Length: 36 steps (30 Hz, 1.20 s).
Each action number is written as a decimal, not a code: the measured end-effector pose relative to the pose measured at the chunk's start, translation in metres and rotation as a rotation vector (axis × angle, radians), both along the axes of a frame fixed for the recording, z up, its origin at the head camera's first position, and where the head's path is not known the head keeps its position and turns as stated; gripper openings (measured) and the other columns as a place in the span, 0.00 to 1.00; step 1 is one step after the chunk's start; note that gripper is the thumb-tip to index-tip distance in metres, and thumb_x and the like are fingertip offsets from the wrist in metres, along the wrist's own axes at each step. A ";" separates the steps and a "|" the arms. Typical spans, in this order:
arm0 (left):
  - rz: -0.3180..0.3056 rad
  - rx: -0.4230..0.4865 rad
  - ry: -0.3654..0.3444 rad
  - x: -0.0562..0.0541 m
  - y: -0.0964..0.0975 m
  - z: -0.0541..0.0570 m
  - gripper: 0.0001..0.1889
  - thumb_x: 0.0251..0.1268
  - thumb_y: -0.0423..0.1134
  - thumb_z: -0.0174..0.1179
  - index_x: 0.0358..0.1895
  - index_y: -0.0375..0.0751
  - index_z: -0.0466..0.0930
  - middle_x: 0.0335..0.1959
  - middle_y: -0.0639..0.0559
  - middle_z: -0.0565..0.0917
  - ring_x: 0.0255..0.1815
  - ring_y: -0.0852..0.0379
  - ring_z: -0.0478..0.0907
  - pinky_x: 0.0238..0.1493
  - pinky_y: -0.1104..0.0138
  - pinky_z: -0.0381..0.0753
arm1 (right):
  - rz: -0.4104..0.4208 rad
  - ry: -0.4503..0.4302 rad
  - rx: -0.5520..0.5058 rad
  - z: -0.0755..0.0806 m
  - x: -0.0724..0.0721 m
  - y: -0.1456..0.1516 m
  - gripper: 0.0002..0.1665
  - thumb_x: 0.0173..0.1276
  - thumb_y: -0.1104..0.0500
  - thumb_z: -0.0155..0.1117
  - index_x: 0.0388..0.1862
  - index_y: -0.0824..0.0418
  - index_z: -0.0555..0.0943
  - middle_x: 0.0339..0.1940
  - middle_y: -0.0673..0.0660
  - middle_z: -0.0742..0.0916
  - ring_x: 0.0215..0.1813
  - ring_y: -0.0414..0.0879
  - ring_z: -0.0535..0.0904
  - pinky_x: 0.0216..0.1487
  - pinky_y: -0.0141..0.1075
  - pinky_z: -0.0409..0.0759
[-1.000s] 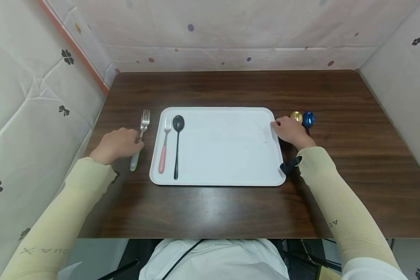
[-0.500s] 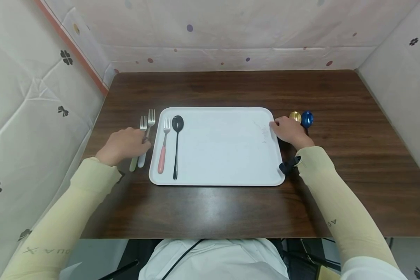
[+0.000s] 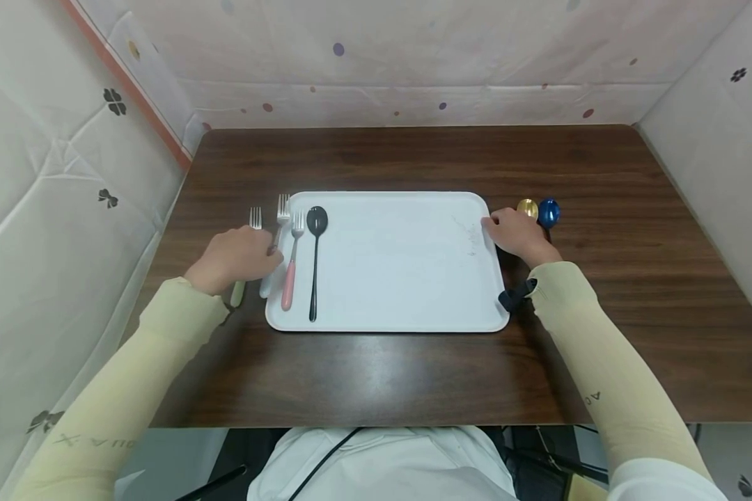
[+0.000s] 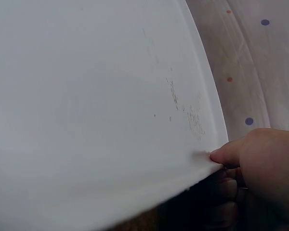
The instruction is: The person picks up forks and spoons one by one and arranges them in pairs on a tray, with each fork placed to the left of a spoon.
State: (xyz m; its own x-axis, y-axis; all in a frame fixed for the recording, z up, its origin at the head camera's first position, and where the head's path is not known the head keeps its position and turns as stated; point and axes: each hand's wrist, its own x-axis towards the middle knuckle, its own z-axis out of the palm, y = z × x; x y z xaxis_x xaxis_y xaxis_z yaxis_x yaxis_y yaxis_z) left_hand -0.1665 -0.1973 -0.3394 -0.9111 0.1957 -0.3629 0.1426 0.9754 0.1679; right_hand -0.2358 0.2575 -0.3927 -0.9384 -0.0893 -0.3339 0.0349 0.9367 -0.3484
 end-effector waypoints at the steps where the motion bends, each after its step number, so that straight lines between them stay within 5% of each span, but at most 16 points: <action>1: -0.003 0.005 0.002 0.000 0.001 0.000 0.14 0.63 0.44 0.48 0.26 0.39 0.74 0.18 0.47 0.71 0.20 0.52 0.69 0.21 0.64 0.65 | -0.001 0.003 -0.002 0.000 0.000 0.000 0.32 0.76 0.43 0.40 0.61 0.67 0.73 0.49 0.68 0.82 0.47 0.60 0.75 0.51 0.55 0.76; 6: -0.019 0.016 0.021 -0.001 0.005 -0.001 0.15 0.63 0.44 0.48 0.21 0.40 0.73 0.15 0.48 0.69 0.17 0.53 0.67 0.19 0.65 0.63 | -0.001 0.014 -0.010 -0.001 0.000 0.001 0.31 0.76 0.43 0.40 0.57 0.67 0.75 0.41 0.66 0.82 0.44 0.58 0.75 0.45 0.50 0.76; 36: -0.090 -0.028 0.041 -0.006 0.035 -0.005 0.15 0.63 0.45 0.47 0.20 0.42 0.71 0.15 0.49 0.71 0.17 0.53 0.68 0.19 0.64 0.63 | 0.003 0.036 -0.003 0.001 0.003 -0.001 0.31 0.76 0.44 0.40 0.59 0.67 0.74 0.44 0.67 0.82 0.45 0.60 0.75 0.48 0.53 0.76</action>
State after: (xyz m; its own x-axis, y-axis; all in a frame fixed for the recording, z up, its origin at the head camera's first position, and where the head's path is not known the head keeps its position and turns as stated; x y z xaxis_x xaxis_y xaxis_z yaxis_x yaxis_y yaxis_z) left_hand -0.1728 -0.1624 -0.3441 -0.9045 0.2674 -0.3322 0.2358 0.9627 0.1329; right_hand -0.2327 0.2567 -0.3915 -0.9493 -0.0932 -0.3001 0.0196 0.9356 -0.3525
